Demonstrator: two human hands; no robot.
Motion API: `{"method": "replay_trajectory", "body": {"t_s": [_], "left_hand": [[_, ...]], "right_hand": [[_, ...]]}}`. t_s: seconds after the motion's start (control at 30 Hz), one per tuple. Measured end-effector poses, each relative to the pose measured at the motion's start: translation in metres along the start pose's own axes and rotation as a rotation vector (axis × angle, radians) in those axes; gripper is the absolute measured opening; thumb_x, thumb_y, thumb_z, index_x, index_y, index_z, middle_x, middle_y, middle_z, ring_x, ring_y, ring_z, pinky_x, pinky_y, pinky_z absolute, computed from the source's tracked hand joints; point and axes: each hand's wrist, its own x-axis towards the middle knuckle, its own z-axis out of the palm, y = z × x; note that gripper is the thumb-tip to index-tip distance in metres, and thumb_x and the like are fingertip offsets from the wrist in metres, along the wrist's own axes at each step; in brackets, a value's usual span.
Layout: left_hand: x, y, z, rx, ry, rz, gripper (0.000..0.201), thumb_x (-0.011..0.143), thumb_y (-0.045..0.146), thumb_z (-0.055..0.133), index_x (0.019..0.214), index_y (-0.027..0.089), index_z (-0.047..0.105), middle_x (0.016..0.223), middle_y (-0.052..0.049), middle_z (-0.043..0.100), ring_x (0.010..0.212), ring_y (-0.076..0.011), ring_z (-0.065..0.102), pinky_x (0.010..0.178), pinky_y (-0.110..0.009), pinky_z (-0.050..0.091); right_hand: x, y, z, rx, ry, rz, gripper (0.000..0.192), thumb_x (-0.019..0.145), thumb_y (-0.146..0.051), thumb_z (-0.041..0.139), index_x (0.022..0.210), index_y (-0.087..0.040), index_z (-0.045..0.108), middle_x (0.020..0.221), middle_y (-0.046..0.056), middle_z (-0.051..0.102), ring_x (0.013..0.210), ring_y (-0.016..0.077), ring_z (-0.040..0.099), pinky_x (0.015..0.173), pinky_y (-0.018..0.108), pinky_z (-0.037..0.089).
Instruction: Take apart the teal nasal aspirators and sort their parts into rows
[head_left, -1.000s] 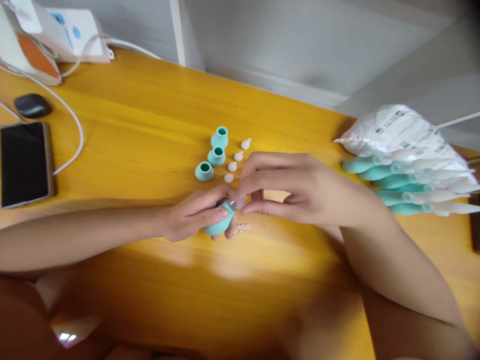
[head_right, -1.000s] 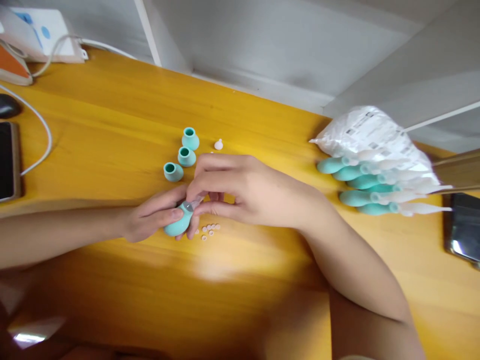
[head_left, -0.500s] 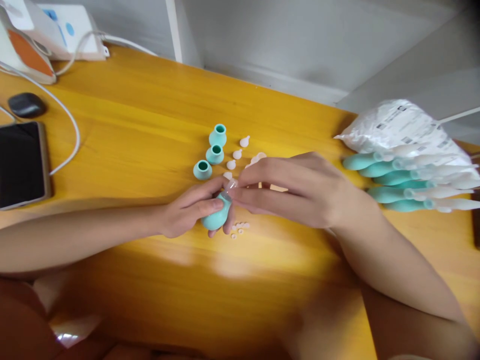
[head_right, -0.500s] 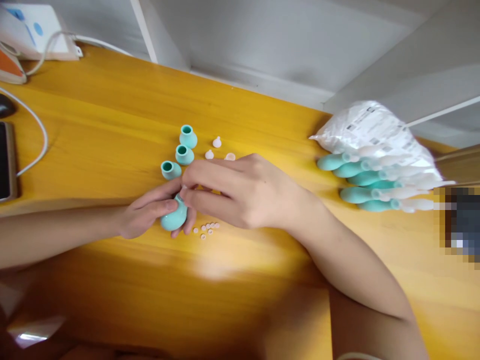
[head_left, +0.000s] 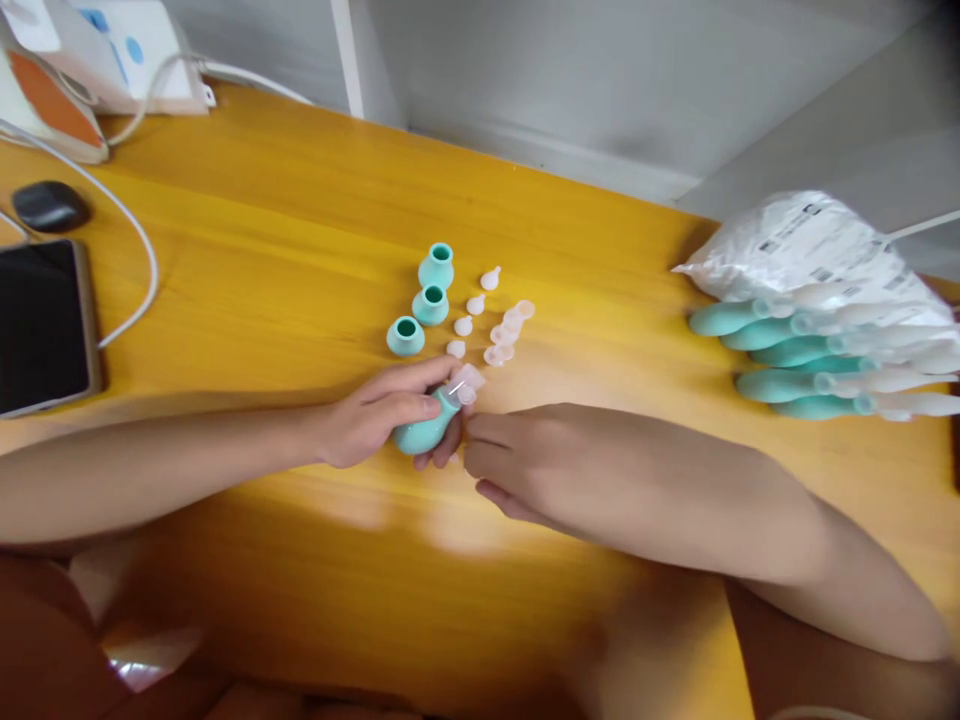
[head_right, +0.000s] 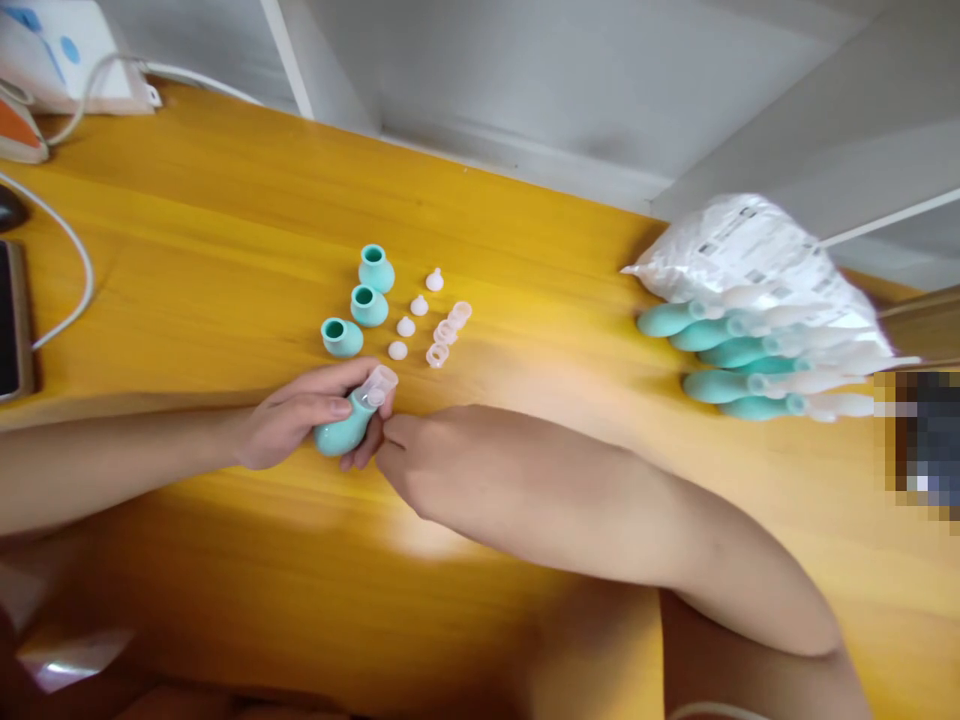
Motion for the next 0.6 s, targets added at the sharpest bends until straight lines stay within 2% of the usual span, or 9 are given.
{"method": "replay_trajectory", "body": {"t_s": [0.13, 0.2, 0.3, 0.43, 0.6], "left_hand": [[0.002, 0.001, -0.002, -0.028, 0.092, -0.014, 0.025, 0.102, 0.043, 0.064, 0.107, 0.018, 0.062, 0.071, -0.003, 0.071, 0.059, -0.0169, 0.063, 0.054, -0.024, 0.051], [0.001, 0.001, -0.003, -0.026, 0.103, -0.014, 0.025, 0.102, 0.043, 0.063, 0.106, 0.019, 0.062, 0.069, -0.002, 0.070, 0.054, -0.0159, 0.060, 0.051, -0.024, 0.049], [0.000, 0.001, -0.004, -0.013, 0.057, 0.034, 0.031, 0.103, 0.050, 0.065, 0.105, 0.019, 0.063, 0.068, -0.003, 0.070, 0.053, -0.0147, 0.056, 0.049, -0.023, 0.047], [-0.002, 0.001, -0.003, -0.014, 0.011, 0.070, 0.033, 0.105, 0.052, 0.067, 0.106, 0.019, 0.063, 0.069, -0.003, 0.070, 0.053, -0.0141, 0.055, 0.050, -0.023, 0.048], [-0.001, 0.001, -0.003, -0.039, 0.008, 0.056, 0.032, 0.105, 0.051, 0.067, 0.106, 0.019, 0.063, 0.069, -0.003, 0.069, 0.054, -0.0146, 0.056, 0.050, -0.023, 0.048]], "right_hand": [[0.014, -0.006, 0.010, -0.186, -0.150, -0.015, 0.033, 0.101, 0.003, 0.052, 0.121, -0.014, 0.072, 0.107, 0.010, 0.076, 0.073, 0.0213, 0.071, 0.065, 0.035, 0.056], [0.020, -0.006, 0.012, -0.225, -0.149, -0.031, 0.036, 0.097, 0.006, 0.053, 0.120, -0.012, 0.073, 0.105, 0.011, 0.076, 0.072, 0.0215, 0.071, 0.064, 0.034, 0.055], [0.023, -0.003, 0.016, -0.222, -0.120, -0.061, 0.036, 0.097, 0.007, 0.053, 0.120, -0.012, 0.074, 0.105, 0.011, 0.078, 0.074, 0.0201, 0.072, 0.065, 0.032, 0.055], [0.021, 0.004, 0.025, -0.114, -0.076, -0.047, 0.031, 0.103, 0.003, 0.054, 0.116, -0.015, 0.076, 0.103, 0.009, 0.080, 0.074, 0.0177, 0.073, 0.067, 0.029, 0.055], [0.020, 0.010, 0.030, 0.135, 0.006, 0.001, 0.018, 0.110, -0.010, 0.061, 0.116, -0.016, 0.077, 0.108, 0.011, 0.081, 0.087, 0.0200, 0.078, 0.084, 0.034, 0.062]]}}
